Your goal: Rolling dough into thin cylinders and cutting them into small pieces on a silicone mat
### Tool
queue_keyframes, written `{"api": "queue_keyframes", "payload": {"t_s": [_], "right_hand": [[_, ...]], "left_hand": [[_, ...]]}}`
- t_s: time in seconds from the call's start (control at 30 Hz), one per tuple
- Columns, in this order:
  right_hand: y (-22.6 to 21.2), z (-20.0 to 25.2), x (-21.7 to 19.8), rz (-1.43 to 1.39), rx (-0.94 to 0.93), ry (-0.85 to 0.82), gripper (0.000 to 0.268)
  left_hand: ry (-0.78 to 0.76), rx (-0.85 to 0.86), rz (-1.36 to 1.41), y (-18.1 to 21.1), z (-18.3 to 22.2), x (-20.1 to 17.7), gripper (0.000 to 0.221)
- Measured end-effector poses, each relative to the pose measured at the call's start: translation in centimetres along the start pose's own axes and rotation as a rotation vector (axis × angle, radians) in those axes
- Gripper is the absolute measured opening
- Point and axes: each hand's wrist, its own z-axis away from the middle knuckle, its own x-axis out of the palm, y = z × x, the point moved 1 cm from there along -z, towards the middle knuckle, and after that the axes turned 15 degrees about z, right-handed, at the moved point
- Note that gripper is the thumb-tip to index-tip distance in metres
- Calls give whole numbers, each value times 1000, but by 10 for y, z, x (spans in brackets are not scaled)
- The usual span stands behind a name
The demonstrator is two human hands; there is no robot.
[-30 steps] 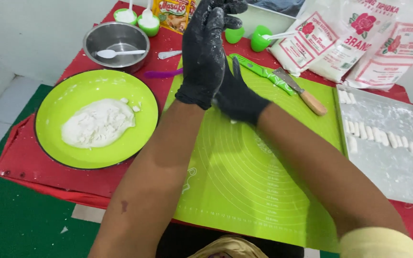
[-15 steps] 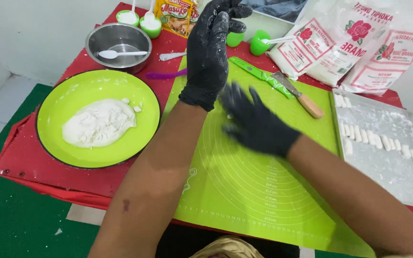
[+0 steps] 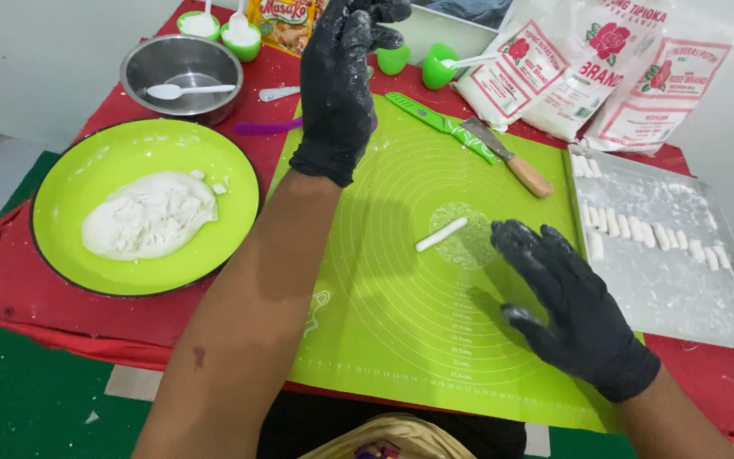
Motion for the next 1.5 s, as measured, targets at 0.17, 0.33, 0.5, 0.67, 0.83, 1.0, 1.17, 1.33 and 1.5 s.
{"api": "queue_keyframes", "payload": {"t_s": [0.17, 0.33, 0.5, 0.67, 0.83, 1.0, 1.17, 1.33, 1.5], "right_hand": [[-19, -34, 14, -21, 57, -87, 80], [-22, -83, 55, 12, -26, -124, 83], [-3, -148, 107, 68, -85, -210, 80], [60, -220, 207, 93, -282, -117, 102], [45, -271, 162, -356, 121, 18, 93], [38, -247, 97, -290, 101, 139, 59], [29, -176, 103, -98, -77, -183, 68], [12, -107, 69, 30, -278, -209, 78], [8, -38, 22, -51, -330, -245, 75]], "left_hand": [[-17, 5, -10, -6, 1, -3, 33], [-4, 2, -23, -4, 0, -3, 33], [-12, 45, -104, 4, 0, -3, 36], [39, -10, -98, 9, 1, 2, 32], [71, -49, 8, 3, 3, 5, 27], [191, -30, -30, -33, 13, -10, 30], [90, 28, 22, -8, 2, -3, 26], [-13, 47, -56, 6, 0, -1, 33], [10, 29, 46, -1, 1, -1, 32]]}}
